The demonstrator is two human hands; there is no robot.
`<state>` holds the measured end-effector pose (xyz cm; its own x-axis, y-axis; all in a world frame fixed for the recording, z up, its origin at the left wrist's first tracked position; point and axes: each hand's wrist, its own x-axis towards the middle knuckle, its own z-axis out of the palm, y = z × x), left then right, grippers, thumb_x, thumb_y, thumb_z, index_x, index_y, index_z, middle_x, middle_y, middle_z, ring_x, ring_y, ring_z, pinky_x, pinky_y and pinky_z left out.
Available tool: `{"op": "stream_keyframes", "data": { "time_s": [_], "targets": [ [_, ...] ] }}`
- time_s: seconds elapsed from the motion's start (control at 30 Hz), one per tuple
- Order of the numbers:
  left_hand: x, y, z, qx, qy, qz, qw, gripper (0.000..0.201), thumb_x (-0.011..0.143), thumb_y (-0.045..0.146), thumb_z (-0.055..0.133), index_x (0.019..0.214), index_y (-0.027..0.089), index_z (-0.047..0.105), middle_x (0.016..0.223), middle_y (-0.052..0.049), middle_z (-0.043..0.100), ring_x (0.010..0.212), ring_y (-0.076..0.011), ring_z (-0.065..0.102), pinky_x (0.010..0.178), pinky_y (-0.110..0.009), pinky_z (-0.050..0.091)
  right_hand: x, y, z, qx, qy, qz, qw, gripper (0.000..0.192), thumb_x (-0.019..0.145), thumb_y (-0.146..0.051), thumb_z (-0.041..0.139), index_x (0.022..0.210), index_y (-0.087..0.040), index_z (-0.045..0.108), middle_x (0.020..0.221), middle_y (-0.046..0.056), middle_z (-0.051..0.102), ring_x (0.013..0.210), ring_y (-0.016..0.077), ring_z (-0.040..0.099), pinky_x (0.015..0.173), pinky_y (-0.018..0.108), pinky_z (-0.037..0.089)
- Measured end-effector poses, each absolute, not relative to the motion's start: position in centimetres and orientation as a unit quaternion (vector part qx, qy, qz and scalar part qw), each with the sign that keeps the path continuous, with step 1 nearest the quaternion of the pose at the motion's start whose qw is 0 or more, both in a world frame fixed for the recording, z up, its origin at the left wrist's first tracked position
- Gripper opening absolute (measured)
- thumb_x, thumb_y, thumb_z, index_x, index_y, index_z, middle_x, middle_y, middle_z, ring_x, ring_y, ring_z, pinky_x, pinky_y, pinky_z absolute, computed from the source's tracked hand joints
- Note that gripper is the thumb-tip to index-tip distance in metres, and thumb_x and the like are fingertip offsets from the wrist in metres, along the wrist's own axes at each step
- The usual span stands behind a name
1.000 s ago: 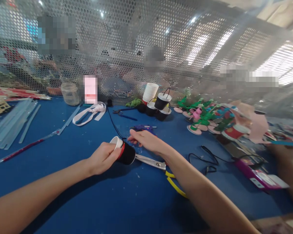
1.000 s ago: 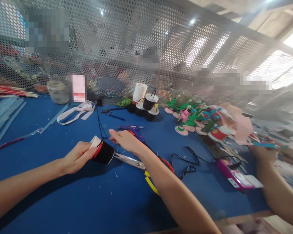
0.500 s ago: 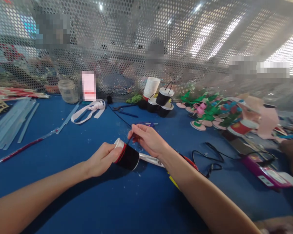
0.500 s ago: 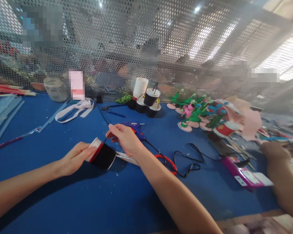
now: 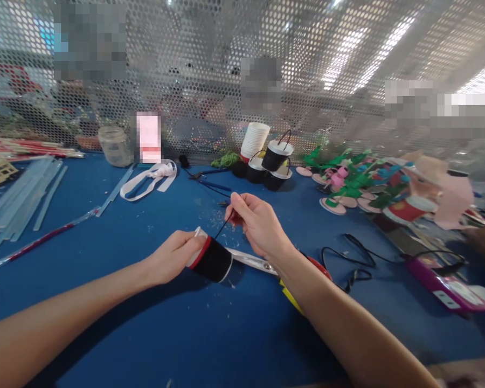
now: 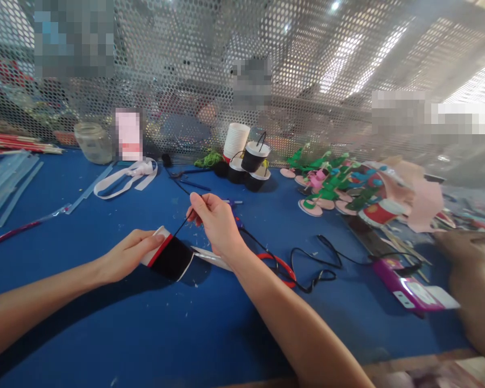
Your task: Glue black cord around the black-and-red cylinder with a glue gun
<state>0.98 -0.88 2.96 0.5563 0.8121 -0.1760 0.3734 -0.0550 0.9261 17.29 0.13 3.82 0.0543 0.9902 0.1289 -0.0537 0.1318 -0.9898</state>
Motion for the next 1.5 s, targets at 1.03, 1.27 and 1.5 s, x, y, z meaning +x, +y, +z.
{"op": "stream_keyframes", "data": {
  "time_s": [1.03,1.27,1.5],
  "targets": [
    [-0.1,-1.8,2.9,0.856,0.191,0.303,0.374,0.029,0.08,0.015,0.026,0.052,0.017,0.023,0.048,0.004,0.026,0.045,-0.0064,0.023,0.044,-0.022,0.022,16.0,-0.4,2.4,-0.542,-0.602,0.456,0.368,0.025,0.072,-0.036,0.048,0.057,-0.016,0.045,0.049,-0.004,0.048,0.041,0.0052,0.036,0.041,0.02,0.027],
    [0.1,-1.9,3.0,0.86,0.167,0.311,0.368,0.028,0.08,0.015,0.025,0.052,0.018,0.023,0.047,0.005,0.025,0.044,-0.0068,0.023,0.045,-0.024,0.022,15.9,-0.6,1.8,-0.529,-0.639,0.441,0.342,0.028,0.071,-0.04,0.048,0.057,-0.017,0.043,0.046,-0.007,0.035,0.04,0.005,0.029,0.038,0.019,0.023],
    [-0.1,-1.3,3.2,0.876,0.185,0.323,0.306,0.027,0.079,0.014,0.026,0.054,0.016,0.032,0.051,0.003,0.035,0.049,-0.0079,0.029,0.048,-0.023,0.028,16.8,-0.3,3.4,-0.505,-0.595,0.534,0.326,0.043,0.078,-0.049,0.032,0.065,-0.014,0.053,0.06,0.0,0.051,0.053,0.0081,0.045,0.051,0.022,0.036]
  ]
}}
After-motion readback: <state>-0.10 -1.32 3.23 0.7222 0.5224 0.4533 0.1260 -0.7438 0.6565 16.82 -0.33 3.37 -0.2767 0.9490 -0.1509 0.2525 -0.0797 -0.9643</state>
